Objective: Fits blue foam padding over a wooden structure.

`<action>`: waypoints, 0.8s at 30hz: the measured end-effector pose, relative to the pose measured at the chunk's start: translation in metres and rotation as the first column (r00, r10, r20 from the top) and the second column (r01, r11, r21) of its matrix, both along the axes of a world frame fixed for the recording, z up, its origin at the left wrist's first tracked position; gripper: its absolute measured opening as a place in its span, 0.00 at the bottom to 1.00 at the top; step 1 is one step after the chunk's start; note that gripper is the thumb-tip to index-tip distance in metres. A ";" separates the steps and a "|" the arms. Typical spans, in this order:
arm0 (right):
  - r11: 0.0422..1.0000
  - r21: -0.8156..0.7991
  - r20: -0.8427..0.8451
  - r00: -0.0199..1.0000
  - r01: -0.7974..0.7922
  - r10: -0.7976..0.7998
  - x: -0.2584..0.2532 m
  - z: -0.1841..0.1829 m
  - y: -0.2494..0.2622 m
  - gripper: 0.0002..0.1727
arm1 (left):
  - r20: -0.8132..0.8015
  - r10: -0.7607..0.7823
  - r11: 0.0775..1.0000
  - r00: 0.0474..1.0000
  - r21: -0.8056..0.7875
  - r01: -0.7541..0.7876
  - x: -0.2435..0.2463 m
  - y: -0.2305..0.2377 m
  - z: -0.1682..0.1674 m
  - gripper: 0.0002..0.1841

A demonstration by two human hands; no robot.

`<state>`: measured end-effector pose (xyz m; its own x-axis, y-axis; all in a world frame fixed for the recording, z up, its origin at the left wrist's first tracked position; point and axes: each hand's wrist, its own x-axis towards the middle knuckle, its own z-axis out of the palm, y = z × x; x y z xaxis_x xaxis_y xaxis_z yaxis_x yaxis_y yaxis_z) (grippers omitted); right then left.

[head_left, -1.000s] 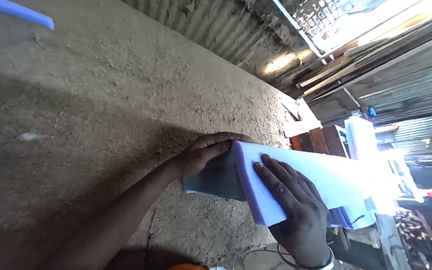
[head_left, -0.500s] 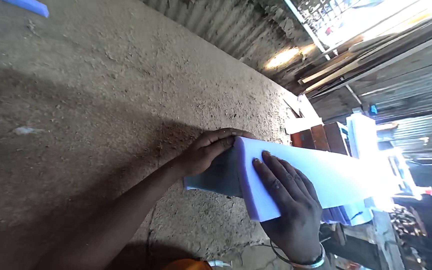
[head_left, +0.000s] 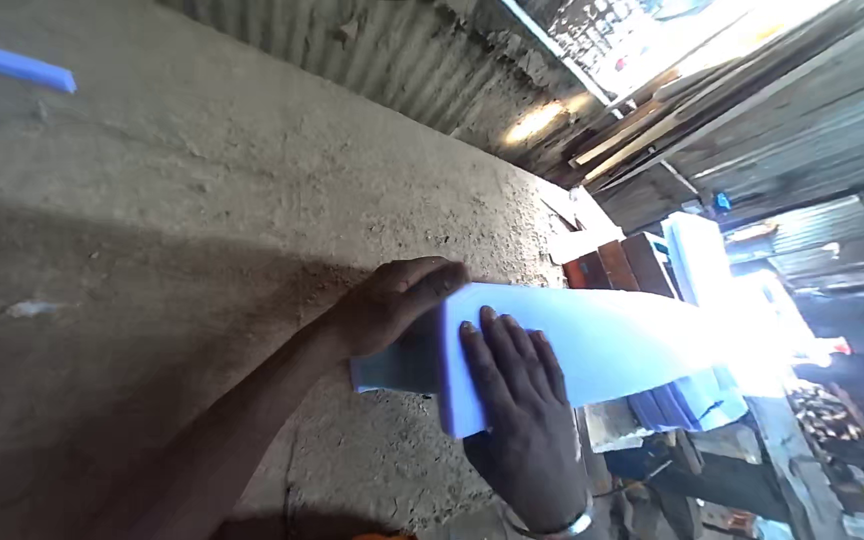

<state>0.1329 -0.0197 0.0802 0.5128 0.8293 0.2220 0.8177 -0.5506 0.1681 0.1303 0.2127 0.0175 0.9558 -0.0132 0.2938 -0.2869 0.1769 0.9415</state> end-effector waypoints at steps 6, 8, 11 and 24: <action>0.999 0.027 -0.131 0.990 -0.045 0.049 -0.005 0.017 -0.007 0.43 | -0.161 0.187 0.926 0.969 0.358 -0.119 -0.002 -0.012 0.025 0.16; 0.991 0.116 -0.171 0.982 -0.066 0.085 -0.008 0.045 -0.032 0.39 | -0.169 0.184 0.903 0.968 0.418 -0.099 -0.004 -0.010 0.033 0.16; 0.908 0.417 -0.202 0.978 0.040 0.050 -0.012 0.060 -0.097 0.39 | -0.083 0.235 0.743 0.968 0.658 -0.123 -0.008 -0.006 0.051 0.18; 0.440 0.738 -0.674 0.585 0.511 0.452 0.217 -0.068 -0.279 0.47 | -0.142 0.101 0.296 0.985 0.949 0.106 0.041 -0.130 0.147 0.51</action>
<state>0.3500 -0.2988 0.0126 0.8638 0.4238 0.2726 0.3024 -0.0031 -0.9532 0.1715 0.0831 0.1643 0.9802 -0.1866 -0.0656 -0.1342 -0.8710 0.4725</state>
